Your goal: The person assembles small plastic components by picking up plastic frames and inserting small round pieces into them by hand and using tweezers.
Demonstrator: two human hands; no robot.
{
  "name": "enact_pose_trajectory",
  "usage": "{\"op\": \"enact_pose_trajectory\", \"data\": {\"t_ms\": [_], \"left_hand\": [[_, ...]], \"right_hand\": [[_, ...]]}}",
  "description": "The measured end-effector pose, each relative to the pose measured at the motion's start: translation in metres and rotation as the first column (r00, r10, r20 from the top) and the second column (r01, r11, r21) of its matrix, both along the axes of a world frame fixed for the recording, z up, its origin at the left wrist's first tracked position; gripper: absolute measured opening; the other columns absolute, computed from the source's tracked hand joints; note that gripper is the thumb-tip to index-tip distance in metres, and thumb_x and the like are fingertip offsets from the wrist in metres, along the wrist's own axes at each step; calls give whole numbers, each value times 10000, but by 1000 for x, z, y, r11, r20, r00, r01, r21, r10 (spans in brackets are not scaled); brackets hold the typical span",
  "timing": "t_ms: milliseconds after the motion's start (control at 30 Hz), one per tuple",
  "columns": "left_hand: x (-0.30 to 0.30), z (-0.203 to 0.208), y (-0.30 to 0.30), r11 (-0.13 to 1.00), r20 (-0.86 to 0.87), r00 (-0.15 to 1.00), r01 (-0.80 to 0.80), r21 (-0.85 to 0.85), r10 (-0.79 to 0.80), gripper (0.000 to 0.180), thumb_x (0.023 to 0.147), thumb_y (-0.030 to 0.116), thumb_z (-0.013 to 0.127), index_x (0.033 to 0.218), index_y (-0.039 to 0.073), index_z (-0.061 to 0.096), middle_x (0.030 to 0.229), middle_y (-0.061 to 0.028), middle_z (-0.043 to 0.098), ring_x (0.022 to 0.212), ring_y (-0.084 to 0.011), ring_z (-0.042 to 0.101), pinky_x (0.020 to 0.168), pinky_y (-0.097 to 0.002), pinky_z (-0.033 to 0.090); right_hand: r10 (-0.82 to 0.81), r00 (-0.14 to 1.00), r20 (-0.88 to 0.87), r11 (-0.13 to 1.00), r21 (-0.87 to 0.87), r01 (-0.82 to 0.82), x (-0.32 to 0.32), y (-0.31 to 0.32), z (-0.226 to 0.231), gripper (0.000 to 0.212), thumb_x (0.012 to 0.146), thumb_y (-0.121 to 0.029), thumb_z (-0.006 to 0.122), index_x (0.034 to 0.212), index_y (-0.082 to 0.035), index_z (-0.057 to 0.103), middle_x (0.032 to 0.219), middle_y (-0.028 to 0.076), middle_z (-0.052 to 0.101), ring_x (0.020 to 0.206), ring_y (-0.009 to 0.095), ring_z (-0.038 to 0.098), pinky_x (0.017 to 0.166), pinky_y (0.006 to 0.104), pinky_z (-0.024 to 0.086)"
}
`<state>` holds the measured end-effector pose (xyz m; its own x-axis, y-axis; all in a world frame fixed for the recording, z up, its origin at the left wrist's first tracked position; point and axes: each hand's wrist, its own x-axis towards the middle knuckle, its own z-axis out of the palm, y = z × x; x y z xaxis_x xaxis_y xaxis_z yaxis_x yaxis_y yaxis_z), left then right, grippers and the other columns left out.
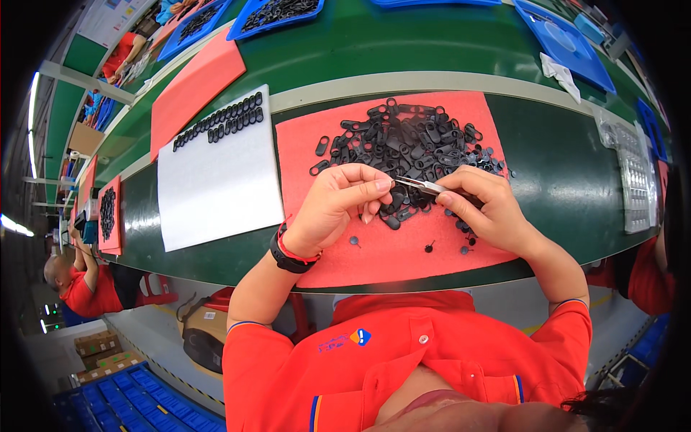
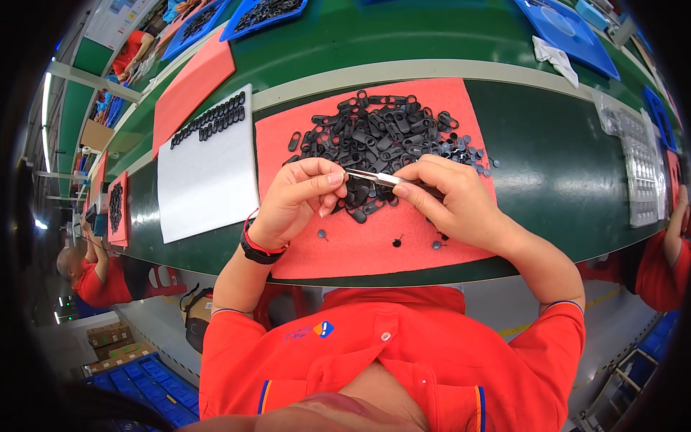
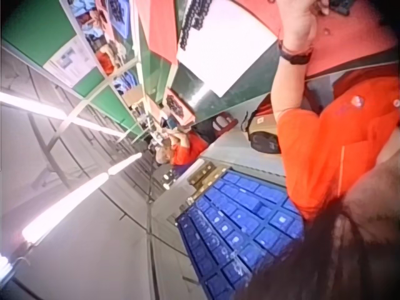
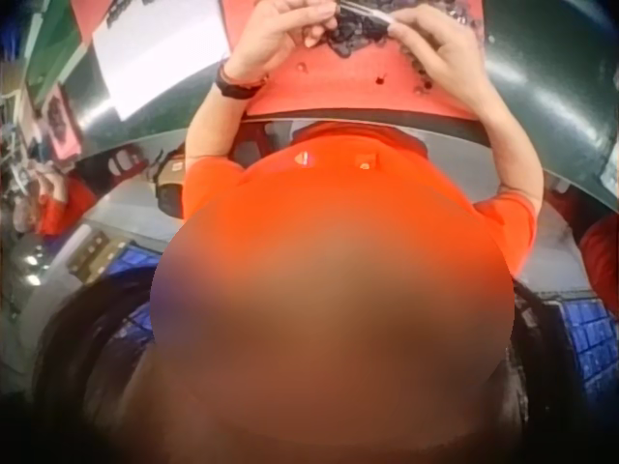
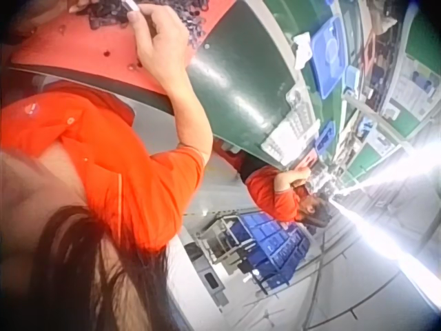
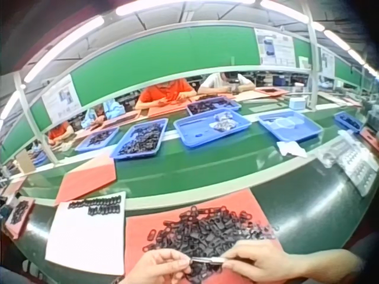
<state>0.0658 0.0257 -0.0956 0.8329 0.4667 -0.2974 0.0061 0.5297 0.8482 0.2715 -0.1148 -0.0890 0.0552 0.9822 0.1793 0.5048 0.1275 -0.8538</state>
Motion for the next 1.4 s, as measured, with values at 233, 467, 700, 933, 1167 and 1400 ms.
{"op": "enact_pose_trajectory", "data": {"t_ms": [233,467,700,933,1167,1400], "left_hand": [[-3,1,5,953,49,981,191,-237,-185,93,881,83,561,885,-7,586,761,-64,601,600,-66,526,462,-187,381],[-3,5,2,945,46,967,256,-205,-252,92,868,69,563,859,-22,569,745,-71,576,570,-63,475,449,-190,348],[-4,-2,5,940,76,966,258,-222,-247,95,863,64,568,866,-31,574,730,-68,577,567,-65,471,445,-193,345],[-2,3,3,943,97,965,258,-211,-242,85,859,56,572,871,-27,580,732,-61,580,572,-65,495,442,-187,353],[-5,4,-1,949,73,966,256,-185,-246,70,862,52,579,877,-17,581,728,-50,571,559,-63,499,437,-182,355],[-12,10,4,958,78,964,263,-115,-255,75,860,60,584,875,-13,579,729,-58,576,533,-61,487,435,-188,353]], "right_hand": [[-110,913,393,870,482,-103,3,6,-2,184,756,-34,668,938,-14,653,783,74,588,606,169,566,495,275,430],[-92,675,-732,700,-529,-479,6,1,15,246,947,-206,523,915,14,629,655,13,593,453,47,452,441,197,356],[-37,924,379,898,419,-136,3,3,-7,104,829,-54,642,906,15,632,731,40,584,576,74,516,488,231,395],[140,985,-101,990,8,-140,-1,-2,-3,115,876,-85,603,903,26,616,750,38,580,570,66,512,509,218,400],[126,914,-386,889,-366,-277,1,-3,7,89,866,-55,599,909,23,604,758,46,578,619,80,533,511,221,405],[147,961,-234,985,-57,-164,4,0,3,101,848,-49,617,917,24,620,770,46,583,652,82,537,544,213,402]]}}
